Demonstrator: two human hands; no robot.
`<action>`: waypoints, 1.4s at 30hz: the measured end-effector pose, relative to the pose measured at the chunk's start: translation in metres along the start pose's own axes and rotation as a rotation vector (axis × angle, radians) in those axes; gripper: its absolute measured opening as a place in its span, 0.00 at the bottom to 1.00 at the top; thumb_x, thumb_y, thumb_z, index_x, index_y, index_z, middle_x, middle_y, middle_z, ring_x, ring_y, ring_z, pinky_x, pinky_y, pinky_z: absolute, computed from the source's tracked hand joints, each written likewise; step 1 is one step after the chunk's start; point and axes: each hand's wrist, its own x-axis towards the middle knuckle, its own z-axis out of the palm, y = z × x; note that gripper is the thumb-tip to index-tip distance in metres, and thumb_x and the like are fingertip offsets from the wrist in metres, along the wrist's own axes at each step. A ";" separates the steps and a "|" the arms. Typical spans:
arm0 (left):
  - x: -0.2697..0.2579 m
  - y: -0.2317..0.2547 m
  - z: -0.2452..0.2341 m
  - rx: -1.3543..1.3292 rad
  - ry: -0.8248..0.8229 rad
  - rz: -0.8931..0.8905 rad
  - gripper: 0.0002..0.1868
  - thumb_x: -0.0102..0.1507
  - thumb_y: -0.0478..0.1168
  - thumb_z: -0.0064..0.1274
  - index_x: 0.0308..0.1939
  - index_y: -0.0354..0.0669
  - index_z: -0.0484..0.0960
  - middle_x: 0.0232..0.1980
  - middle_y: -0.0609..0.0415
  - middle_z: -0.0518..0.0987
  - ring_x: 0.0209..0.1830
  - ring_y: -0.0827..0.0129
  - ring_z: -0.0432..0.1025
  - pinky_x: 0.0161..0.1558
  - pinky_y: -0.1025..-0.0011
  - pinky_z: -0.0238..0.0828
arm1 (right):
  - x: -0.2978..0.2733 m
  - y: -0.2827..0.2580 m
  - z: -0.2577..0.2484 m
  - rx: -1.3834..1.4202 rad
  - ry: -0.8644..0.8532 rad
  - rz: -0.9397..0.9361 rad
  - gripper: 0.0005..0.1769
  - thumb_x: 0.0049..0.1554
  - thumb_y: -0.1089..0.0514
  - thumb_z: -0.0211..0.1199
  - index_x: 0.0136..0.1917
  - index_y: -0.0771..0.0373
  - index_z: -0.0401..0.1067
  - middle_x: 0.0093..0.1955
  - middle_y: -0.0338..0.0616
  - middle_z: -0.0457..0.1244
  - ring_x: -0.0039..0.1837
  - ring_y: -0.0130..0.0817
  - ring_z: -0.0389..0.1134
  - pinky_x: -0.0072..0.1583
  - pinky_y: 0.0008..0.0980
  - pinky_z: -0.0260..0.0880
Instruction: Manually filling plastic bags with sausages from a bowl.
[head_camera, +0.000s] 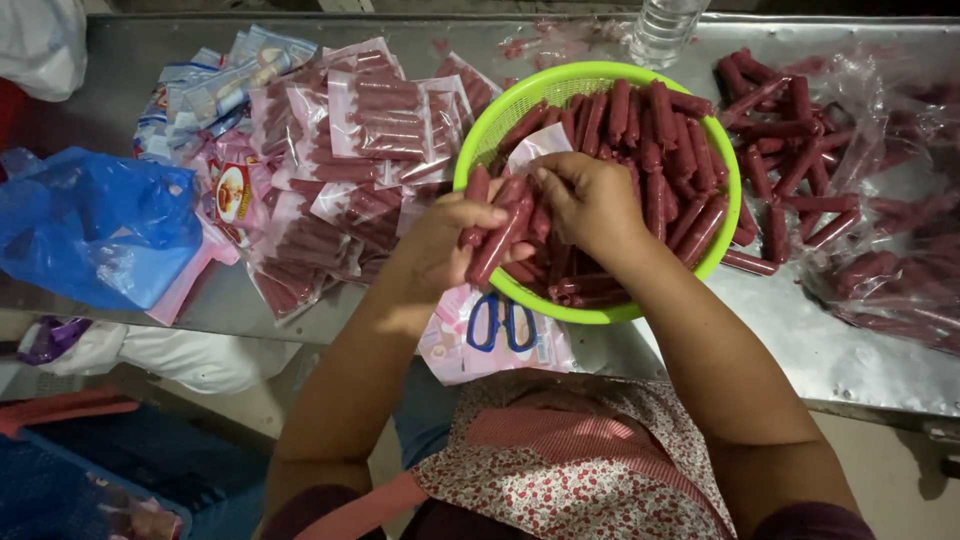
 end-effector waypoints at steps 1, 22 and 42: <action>0.000 0.004 0.007 0.000 0.001 -0.001 0.38 0.52 0.29 0.58 0.68 0.36 0.69 0.49 0.39 0.75 0.45 0.49 0.76 0.43 0.44 0.84 | -0.001 -0.008 -0.002 0.001 0.000 0.001 0.09 0.62 0.58 0.64 0.54 0.55 0.82 0.44 0.45 0.73 0.54 0.47 0.74 0.53 0.43 0.73; 0.040 0.019 0.032 1.010 0.130 0.272 0.29 0.58 0.33 0.60 0.64 0.38 0.72 0.50 0.37 0.80 0.25 0.65 0.83 0.18 0.78 0.81 | 0.008 0.002 -0.007 0.103 0.135 0.185 0.08 0.63 0.59 0.63 0.51 0.58 0.83 0.30 0.42 0.67 0.36 0.29 0.69 0.40 0.32 0.71; 0.056 -0.022 0.008 1.650 0.134 1.060 0.11 0.68 0.46 0.54 0.49 0.48 0.84 0.82 0.52 0.49 0.76 0.49 0.67 0.71 0.29 0.46 | -0.012 -0.069 -0.047 0.520 0.034 0.310 0.08 0.67 0.61 0.53 0.51 0.62 0.74 0.25 0.39 0.57 0.24 0.23 0.56 0.25 0.24 0.64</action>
